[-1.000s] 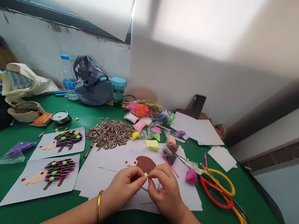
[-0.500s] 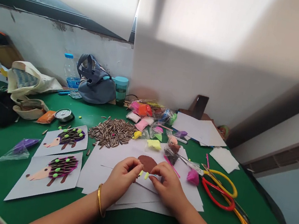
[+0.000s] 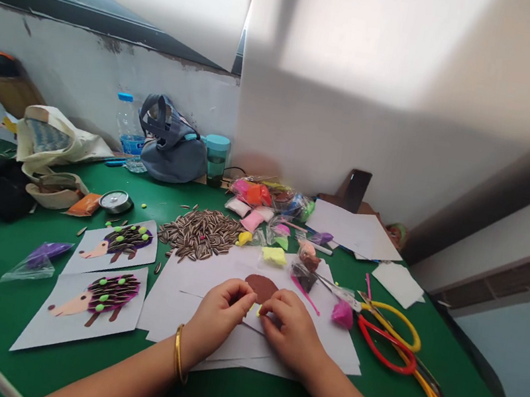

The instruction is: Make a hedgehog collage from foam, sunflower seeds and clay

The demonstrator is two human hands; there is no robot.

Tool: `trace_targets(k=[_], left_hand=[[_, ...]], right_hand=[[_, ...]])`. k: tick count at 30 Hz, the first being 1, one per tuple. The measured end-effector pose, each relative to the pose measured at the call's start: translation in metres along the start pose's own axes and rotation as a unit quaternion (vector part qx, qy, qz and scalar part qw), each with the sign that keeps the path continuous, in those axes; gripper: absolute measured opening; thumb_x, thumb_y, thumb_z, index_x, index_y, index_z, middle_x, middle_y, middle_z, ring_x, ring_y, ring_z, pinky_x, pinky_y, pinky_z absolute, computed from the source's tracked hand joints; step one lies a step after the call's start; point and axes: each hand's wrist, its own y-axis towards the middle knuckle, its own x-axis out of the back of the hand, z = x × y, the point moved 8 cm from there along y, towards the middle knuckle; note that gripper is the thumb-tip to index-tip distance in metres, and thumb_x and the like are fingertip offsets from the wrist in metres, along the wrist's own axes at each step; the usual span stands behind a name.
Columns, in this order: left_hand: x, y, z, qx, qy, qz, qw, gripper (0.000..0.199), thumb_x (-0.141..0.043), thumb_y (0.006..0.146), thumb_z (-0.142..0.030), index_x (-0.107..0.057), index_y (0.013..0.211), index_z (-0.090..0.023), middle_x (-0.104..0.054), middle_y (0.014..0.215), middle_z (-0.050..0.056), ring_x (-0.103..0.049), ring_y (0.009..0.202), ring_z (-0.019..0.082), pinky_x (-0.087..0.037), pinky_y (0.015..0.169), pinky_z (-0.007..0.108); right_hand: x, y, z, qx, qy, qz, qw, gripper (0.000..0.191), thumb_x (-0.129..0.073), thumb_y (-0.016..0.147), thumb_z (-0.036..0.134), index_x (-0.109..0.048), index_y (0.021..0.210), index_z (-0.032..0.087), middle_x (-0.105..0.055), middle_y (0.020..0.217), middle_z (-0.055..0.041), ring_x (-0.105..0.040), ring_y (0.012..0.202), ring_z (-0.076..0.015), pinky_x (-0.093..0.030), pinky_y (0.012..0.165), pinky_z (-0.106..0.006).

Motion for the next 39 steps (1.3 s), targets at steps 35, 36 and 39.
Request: trace_targets(k=[35,36,39], left_hand=[[-0.077,-0.064,-0.014,-0.38,0.492,0.147,0.769,0.011,-0.052,0.088,-0.014,-0.058,0.081,-0.017,-0.066,0.089,0.009,-0.061,0.093,0.022,-0.052,0.079,0.036],[-0.076,-0.064,-0.012,-0.375,0.499,0.144,0.768,0.01,-0.052,0.088,-0.014,-0.058,0.08,-0.017,-0.066,0.09,0.009,-0.061,0.094,0.023,-0.052,0.079,0.036],[-0.075,-0.062,-0.008,-0.367,0.508,0.143,0.766,0.009,-0.053,0.088,-0.014,-0.057,0.079,-0.016,-0.067,0.091,0.009,-0.062,0.095,0.023,-0.053,0.079,0.036]], right_hand=[[0.011,-0.04,0.002,0.118,-0.227,0.034,0.966,0.032,-0.059,0.084,0.016,-0.063,0.115,0.022,-0.062,0.093,-0.0066,-0.052,0.088,-0.0232,-0.034,0.079,-0.039],[0.009,-0.04,0.003,0.122,-0.236,0.04,0.963,0.033,-0.059,0.083,0.016,-0.062,0.116,0.022,-0.062,0.093,-0.0067,-0.052,0.089,-0.0235,-0.033,0.079,-0.039],[0.008,-0.039,0.006,0.128,-0.25,0.046,0.959,0.036,-0.06,0.083,0.018,-0.061,0.119,0.022,-0.063,0.094,-0.0069,-0.051,0.09,-0.024,-0.033,0.081,-0.04]])
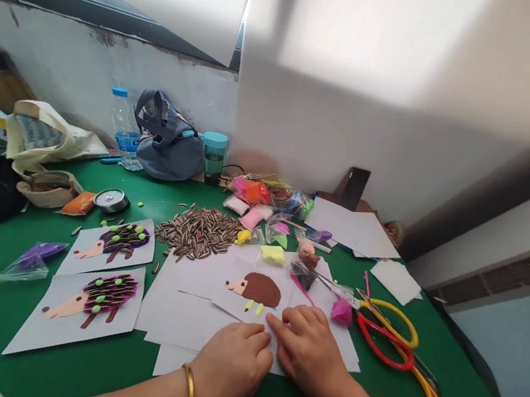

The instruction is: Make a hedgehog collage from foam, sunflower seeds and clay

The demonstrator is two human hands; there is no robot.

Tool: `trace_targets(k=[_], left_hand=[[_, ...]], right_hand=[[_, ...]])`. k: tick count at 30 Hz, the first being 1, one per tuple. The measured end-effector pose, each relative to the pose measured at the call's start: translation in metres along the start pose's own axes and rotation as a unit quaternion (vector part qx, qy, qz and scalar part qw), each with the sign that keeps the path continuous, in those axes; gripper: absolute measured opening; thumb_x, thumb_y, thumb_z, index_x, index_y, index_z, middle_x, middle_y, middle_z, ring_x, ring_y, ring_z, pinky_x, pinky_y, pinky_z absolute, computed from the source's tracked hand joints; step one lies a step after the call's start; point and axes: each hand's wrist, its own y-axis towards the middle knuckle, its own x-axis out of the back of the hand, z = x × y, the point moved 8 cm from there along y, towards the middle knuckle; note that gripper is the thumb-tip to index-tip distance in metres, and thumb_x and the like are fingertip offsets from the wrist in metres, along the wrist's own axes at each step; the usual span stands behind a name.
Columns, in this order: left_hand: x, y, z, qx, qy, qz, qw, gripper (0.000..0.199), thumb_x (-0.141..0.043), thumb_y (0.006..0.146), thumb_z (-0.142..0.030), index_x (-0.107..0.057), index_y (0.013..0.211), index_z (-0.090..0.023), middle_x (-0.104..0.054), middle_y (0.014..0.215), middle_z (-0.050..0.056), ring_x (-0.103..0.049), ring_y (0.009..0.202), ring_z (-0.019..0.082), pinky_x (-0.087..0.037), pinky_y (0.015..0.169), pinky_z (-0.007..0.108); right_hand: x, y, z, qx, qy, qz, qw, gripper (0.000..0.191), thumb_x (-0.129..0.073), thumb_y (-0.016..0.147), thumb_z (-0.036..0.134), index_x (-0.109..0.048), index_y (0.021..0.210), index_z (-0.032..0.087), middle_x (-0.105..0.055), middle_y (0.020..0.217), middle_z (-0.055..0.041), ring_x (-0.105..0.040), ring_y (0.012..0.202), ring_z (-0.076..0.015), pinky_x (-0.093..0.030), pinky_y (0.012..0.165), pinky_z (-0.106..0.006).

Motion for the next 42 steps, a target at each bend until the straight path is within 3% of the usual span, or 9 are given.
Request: trace_targets(k=[20,25,32,42], left_hand=[[-0.004,-0.001,0.001,0.002,0.007,0.004,1.0,0.009,-0.057,0.087,-0.015,-0.057,0.078,-0.016,-0.068,0.092,0.008,-0.064,0.097,0.023,-0.054,0.081,0.036],[-0.006,-0.003,0.001,0.001,0.003,0.011,1.0,0.007,-0.056,0.087,-0.017,-0.057,0.08,-0.017,-0.067,0.095,0.01,-0.063,0.1,0.024,-0.053,0.082,0.037],[-0.009,-0.005,0.001,0.001,0.003,0.028,1.0,0.005,-0.056,0.087,-0.017,-0.057,0.083,-0.017,-0.067,0.098,0.01,-0.061,0.103,0.024,-0.053,0.083,0.038],[-0.008,0.0,-0.002,0.007,0.014,0.014,1.0,0.006,-0.06,0.084,-0.015,-0.056,0.08,-0.018,-0.065,0.085,0.004,-0.061,0.081,0.022,-0.054,0.069,0.035]], right_hand=[[0.009,-0.002,0.004,0.008,0.012,-0.024,1.0,0.027,-0.059,0.087,0.021,-0.064,0.112,0.024,-0.063,0.093,-0.0056,-0.052,0.088,-0.0224,-0.035,0.079,-0.039],[0.01,-0.002,-0.009,-0.042,0.095,-0.045,0.994,0.03,-0.054,0.087,0.015,-0.065,0.114,0.023,-0.061,0.095,-0.0067,-0.054,0.088,-0.0215,-0.042,0.079,-0.039],[0.007,-0.001,-0.024,-0.107,0.246,-0.038,0.963,0.032,-0.046,0.091,0.014,-0.066,0.114,0.024,-0.058,0.098,-0.0066,-0.057,0.093,-0.0198,-0.05,0.083,-0.036],[0.002,0.018,0.001,-0.014,0.086,-0.015,0.996,0.033,-0.054,0.089,0.02,-0.064,0.12,0.026,-0.059,0.098,-0.007,-0.051,0.091,-0.0218,-0.038,0.083,-0.041]])
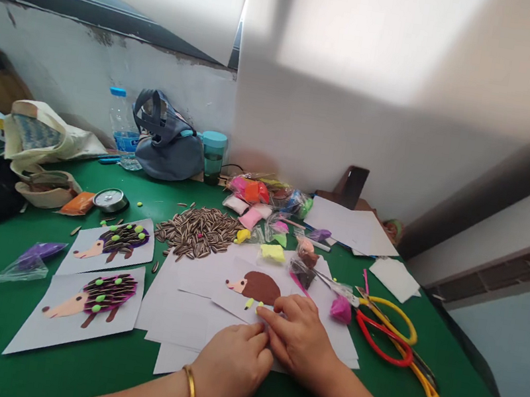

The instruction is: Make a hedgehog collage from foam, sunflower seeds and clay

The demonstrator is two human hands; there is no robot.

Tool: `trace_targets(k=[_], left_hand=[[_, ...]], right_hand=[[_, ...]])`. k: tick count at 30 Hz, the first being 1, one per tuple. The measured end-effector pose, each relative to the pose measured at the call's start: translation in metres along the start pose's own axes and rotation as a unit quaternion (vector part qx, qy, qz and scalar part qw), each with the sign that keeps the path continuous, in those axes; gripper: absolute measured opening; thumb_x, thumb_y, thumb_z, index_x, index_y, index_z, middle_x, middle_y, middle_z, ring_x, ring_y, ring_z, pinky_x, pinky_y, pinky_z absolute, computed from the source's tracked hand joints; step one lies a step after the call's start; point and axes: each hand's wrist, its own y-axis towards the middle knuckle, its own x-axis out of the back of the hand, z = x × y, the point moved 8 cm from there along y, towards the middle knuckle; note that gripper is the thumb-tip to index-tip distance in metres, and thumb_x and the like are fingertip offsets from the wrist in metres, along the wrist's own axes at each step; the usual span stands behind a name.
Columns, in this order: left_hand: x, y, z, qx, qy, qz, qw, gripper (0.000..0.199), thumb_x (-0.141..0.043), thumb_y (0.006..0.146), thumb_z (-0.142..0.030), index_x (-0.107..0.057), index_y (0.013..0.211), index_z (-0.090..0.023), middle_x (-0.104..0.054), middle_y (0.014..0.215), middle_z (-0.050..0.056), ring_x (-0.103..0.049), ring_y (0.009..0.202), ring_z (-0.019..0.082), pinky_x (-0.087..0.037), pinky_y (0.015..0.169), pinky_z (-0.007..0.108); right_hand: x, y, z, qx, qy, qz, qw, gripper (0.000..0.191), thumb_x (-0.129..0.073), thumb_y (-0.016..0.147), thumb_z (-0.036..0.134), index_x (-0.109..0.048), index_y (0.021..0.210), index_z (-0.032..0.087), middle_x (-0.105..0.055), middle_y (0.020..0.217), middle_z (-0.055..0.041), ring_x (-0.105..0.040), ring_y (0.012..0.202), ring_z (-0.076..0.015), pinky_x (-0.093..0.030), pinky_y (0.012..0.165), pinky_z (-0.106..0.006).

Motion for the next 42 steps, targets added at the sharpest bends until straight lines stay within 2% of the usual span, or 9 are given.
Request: trace_targets(k=[6,16,24,34,42], left_hand=[[0.0007,-0.0012,0.0007,0.002,0.005,-0.017,1.0,0.007,-0.06,0.083,-0.015,-0.057,0.079,-0.018,-0.065,0.084,0.005,-0.061,0.079,0.022,-0.055,0.067,0.036],[0.0027,0.0002,0.0013,0.004,0.001,-0.018,1.0,0.007,-0.061,0.083,-0.015,-0.056,0.078,-0.018,-0.064,0.081,0.004,-0.06,0.078,0.022,-0.054,0.067,0.036],[0.0001,-0.0012,0.0005,0.001,-0.003,0.0,1.0,0.008,-0.06,0.084,-0.015,-0.056,0.077,-0.017,-0.064,0.085,0.005,-0.06,0.083,0.022,-0.054,0.071,0.035],[0.0,-0.0021,0.0006,0.003,-0.006,-0.012,1.0,0.007,-0.058,0.086,-0.017,-0.055,0.079,-0.018,-0.063,0.081,0.004,-0.059,0.078,0.021,-0.052,0.067,0.035],[0.0,-0.0008,0.002,0.003,-0.012,0.011,1.0,0.009,-0.06,0.084,-0.015,-0.056,0.076,-0.017,-0.064,0.084,0.004,-0.06,0.083,0.022,-0.053,0.071,0.035]], right_hand=[[-0.0017,0.0004,0.0027,0.024,-0.021,-0.001,0.999,0.031,-0.053,0.09,0.023,-0.063,0.12,0.028,-0.059,0.099,-0.0065,-0.049,0.09,-0.0213,-0.035,0.082,-0.039],[-0.0022,0.0029,0.0043,0.017,-0.019,0.016,1.0,0.03,-0.052,0.091,0.023,-0.064,0.118,0.028,-0.058,0.095,-0.0059,-0.049,0.089,-0.0207,-0.036,0.081,-0.038],[0.0004,0.0003,-0.0015,-0.009,0.023,-0.002,1.0,0.035,-0.049,0.09,0.018,-0.063,0.121,0.024,-0.058,0.099,-0.0075,-0.051,0.091,-0.0211,-0.04,0.081,-0.038],[-0.0024,0.0029,0.0024,-0.016,0.056,0.036,0.998,0.031,-0.046,0.092,0.024,-0.066,0.115,0.028,-0.056,0.097,-0.006,-0.051,0.09,-0.0211,-0.04,0.082,-0.039],[0.0011,-0.0004,-0.0041,-0.031,0.085,0.01,0.996,0.036,-0.042,0.093,0.023,-0.063,0.122,0.026,-0.056,0.103,-0.0079,-0.051,0.097,-0.0228,-0.042,0.086,-0.041]])
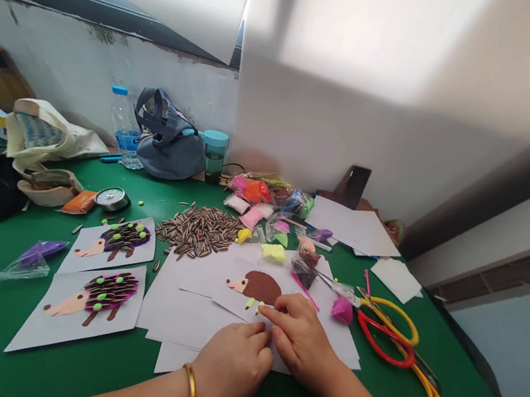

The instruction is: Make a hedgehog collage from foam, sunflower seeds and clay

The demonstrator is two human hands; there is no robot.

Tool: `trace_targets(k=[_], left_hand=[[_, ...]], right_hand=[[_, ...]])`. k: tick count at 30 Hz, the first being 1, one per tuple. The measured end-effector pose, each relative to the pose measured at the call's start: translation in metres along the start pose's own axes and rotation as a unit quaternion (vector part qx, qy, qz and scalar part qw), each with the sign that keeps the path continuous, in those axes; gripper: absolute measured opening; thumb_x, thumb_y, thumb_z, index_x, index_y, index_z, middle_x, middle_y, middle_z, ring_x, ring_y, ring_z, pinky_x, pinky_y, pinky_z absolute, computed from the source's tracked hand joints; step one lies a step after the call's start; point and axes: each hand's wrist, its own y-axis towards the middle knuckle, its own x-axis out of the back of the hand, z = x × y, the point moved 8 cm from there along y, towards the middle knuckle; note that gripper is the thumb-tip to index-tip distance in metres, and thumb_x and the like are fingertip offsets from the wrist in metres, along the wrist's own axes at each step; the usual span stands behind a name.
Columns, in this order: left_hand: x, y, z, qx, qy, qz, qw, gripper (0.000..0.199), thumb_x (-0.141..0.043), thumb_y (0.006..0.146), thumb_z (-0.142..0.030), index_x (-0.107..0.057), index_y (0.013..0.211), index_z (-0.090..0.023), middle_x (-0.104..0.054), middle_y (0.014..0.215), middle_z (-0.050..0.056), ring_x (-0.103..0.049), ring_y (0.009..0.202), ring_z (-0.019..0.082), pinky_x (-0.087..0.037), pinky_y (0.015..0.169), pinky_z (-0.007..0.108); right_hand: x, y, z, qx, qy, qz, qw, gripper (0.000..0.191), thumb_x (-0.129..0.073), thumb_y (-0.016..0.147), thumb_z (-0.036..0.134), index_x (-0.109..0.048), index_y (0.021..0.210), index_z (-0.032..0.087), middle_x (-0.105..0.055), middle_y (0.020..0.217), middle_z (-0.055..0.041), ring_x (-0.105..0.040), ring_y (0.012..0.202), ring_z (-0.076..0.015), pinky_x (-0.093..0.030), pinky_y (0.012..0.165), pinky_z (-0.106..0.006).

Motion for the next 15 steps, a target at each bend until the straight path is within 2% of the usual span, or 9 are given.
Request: trace_targets(k=[6,10,15], left_hand=[[0.0,0.0,0.001,0.008,-0.008,-0.005,1.0,0.005,-0.061,0.083,-0.014,-0.058,0.08,-0.017,-0.065,0.084,0.004,-0.061,0.08,0.022,-0.054,0.072,0.036],[0.005,0.002,0.002,0.018,-0.028,0.008,0.999,0.009,-0.057,0.085,-0.015,-0.058,0.077,-0.016,-0.065,0.085,0.005,-0.062,0.082,0.022,-0.055,0.073,0.037],[0.025,0.002,0.018,0.116,-0.135,-0.032,0.983,0.006,-0.057,0.086,-0.016,-0.061,0.082,-0.018,-0.065,0.108,0.006,-0.062,0.095,0.023,-0.053,0.081,0.038]], right_hand=[[-0.005,0.002,0.003,-0.003,0.0,0.025,1.0,0.031,-0.044,0.093,0.026,-0.066,0.115,0.028,-0.056,0.102,-0.0068,-0.052,0.095,-0.0228,-0.042,0.086,-0.042],[0.002,-0.002,-0.002,-0.01,0.024,-0.022,0.999,0.037,-0.043,0.093,0.022,-0.061,0.125,0.026,-0.056,0.104,-0.0078,-0.052,0.098,-0.0227,-0.045,0.087,-0.041],[0.017,-0.008,-0.008,-0.039,0.086,-0.091,0.991,0.034,-0.042,0.095,0.021,-0.062,0.122,0.024,-0.057,0.103,-0.008,-0.054,0.1,-0.0223,-0.049,0.087,-0.039]])
